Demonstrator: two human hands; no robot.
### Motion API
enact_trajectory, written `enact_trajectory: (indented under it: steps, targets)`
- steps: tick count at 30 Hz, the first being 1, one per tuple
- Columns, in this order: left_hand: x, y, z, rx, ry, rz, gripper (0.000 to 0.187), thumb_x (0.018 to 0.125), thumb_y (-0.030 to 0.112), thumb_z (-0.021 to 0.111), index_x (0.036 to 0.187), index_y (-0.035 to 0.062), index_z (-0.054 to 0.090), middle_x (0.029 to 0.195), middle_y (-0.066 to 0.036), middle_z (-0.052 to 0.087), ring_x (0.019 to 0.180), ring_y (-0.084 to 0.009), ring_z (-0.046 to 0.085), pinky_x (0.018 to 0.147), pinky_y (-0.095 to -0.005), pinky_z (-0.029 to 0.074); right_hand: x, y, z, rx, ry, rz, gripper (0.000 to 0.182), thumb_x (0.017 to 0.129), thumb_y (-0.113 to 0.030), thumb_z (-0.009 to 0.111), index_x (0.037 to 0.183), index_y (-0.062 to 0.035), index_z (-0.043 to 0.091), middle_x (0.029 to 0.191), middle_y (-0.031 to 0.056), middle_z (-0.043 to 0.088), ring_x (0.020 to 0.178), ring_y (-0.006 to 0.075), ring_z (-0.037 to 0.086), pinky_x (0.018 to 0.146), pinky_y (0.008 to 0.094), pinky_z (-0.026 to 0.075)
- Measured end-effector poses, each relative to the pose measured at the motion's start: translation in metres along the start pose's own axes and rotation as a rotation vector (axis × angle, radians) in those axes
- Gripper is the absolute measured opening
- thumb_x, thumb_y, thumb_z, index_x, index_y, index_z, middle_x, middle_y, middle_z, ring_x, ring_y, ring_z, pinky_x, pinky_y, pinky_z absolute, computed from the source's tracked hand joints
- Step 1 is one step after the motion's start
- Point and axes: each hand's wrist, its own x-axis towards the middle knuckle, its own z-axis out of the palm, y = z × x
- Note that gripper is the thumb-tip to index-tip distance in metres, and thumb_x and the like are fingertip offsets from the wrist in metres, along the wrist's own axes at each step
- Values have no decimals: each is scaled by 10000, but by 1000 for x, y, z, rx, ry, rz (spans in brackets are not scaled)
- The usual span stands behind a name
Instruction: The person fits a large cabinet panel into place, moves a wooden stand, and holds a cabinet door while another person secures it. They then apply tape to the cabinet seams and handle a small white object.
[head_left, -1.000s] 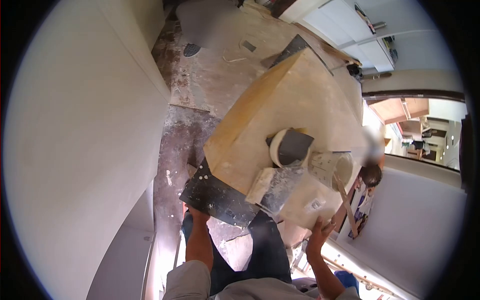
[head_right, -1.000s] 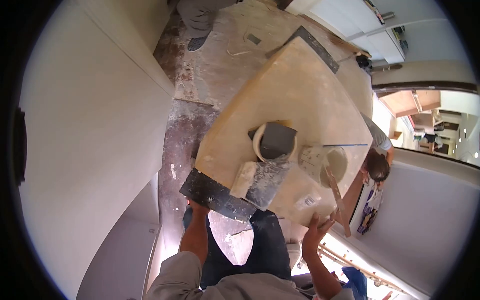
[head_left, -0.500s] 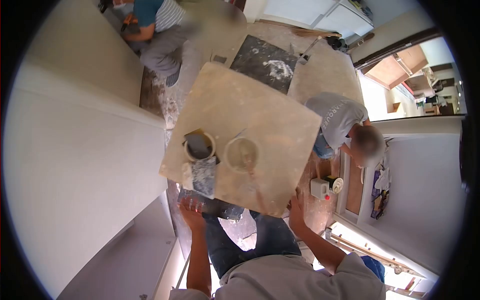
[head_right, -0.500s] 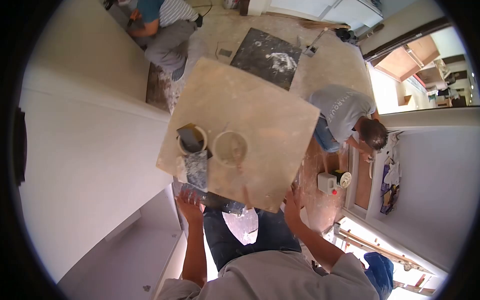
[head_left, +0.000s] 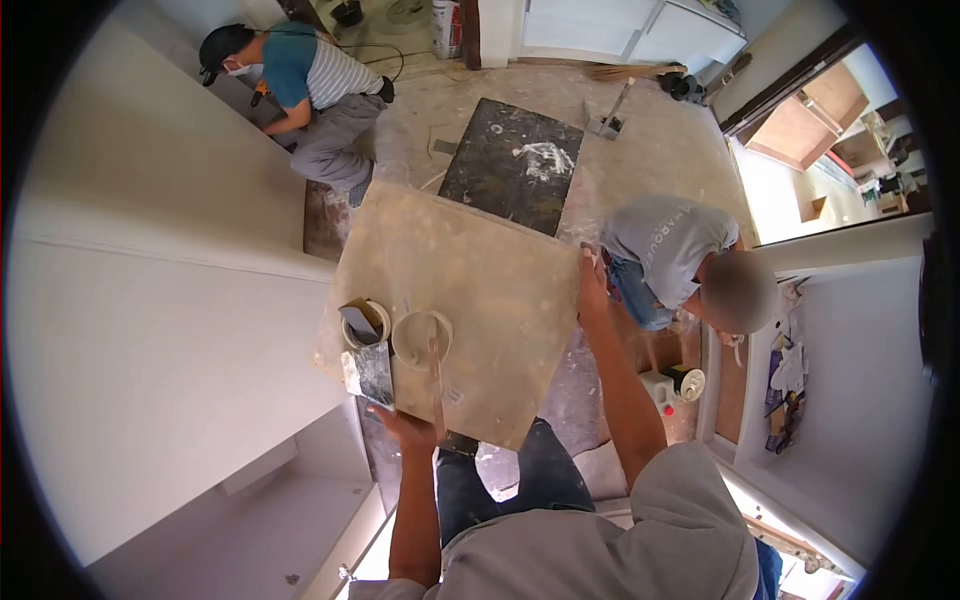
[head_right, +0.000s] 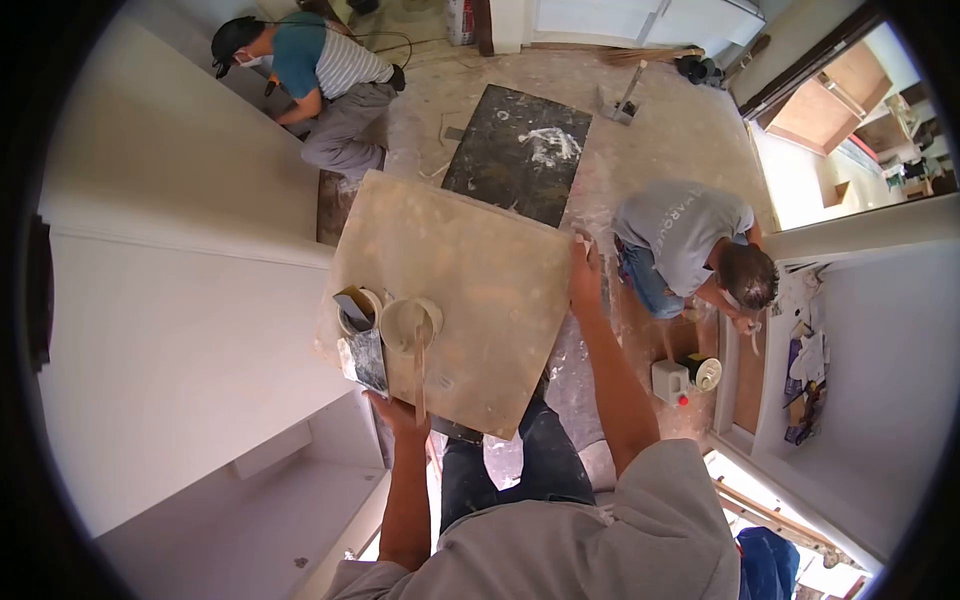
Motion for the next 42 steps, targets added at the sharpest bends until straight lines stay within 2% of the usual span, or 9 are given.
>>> enact_trajectory:
  steps: [4, 10, 13, 16, 19, 22, 26, 31, 42]
  targets:
    - [1, 7, 0, 20, -106, -46, 987, 904, 822, 357, 1529, 60, 382, 1543, -118, 450, 1385, -301, 444, 1165, -439, 335, 7, 12, -1, 37, 11, -28, 497, 1028, -456, 532, 1293, -37, 568, 1164, 72, 605, 1076, 169, 540, 960, 313, 432]
    - [12, 4, -17, 35, -199, -78, 842, 953, 708, 453, 1497, 66, 415, 1492, -107, 499, 1332, -307, 496, 1137, -471, 376, 4, 1, 5, 63, 116, 50, 418, 1017, -414, 563, 1214, -46, 594, 1112, 27, 599, 1021, 135, 525, 914, 294, 430]
    - [20, 2, -28, 25, -225, -79, 747, 993, 612, 481, 1485, 54, 412, 1485, -107, 503, 1349, -306, 486, 1143, -469, 375, 4, -5, 3, 26, 53, 80, 811, 983, -487, 585, 1511, 78, 342, 1463, 108, 492, 1311, 195, 462, 1092, 295, 350]
    - [19, -5, -31, 60, -183, -94, 677, 1019, 533, 499, 1476, 42, 411, 1476, -109, 507, 1359, -302, 479, 1147, -467, 372, 19, 11, 3, 60, 112, -12, 477, 1009, -415, 568, 1271, -16, 585, 1191, 51, 598, 1114, 154, 517, 992, 292, 394]
    - [21, -12, -30, 117, -163, -82, 612, 1036, 484, 491, 1471, 59, 421, 1458, -103, 525, 1332, -296, 506, 1127, -470, 395, 34, 3, 6, -20, 228, -1, 555, 1012, -422, 552, 1333, 31, 551, 1302, 99, 571, 1205, 190, 497, 1067, 311, 355]
    - [34, -29, -28, 148, -153, -67, 539, 1039, 384, 515, 1458, 54, 434, 1438, -98, 544, 1303, -290, 536, 1112, -462, 415, 52, -10, -6, -77, 41, -105, 608, 1013, -436, 537, 1350, 70, 535, 1384, 140, 531, 1265, 220, 477, 1109, 323, 326]
    - [61, -31, 18, 114, -122, -66, 485, 946, 130, 691, 1378, 34, 491, 1335, -90, 608, 1232, -251, 594, 1075, -413, 466, 100, -21, 0, -114, 101, -132, 531, 1013, -435, 523, 1235, 43, 589, 1229, 123, 577, 1147, 218, 502, 1039, 323, 366]
    - [75, -43, 78, 150, -135, -11, 508, 923, 110, 717, 1375, 41, 495, 1324, -85, 611, 1222, -233, 596, 1059, -400, 483, 138, -67, 13, -171, 88, -178, 430, 997, -421, 520, 1064, -5, 604, 995, 78, 577, 960, 205, 499, 903, 337, 414]
    - [131, -63, 182, 217, -237, 28, 561, 934, 179, 728, 1414, 59, 464, 1344, -88, 592, 1226, -244, 597, 1012, -414, 524, 272, -79, 2, -270, 56, -336, 463, 981, -456, 527, 1079, -12, 616, 1040, 117, 624, 976, 240, 553, 901, 361, 432]
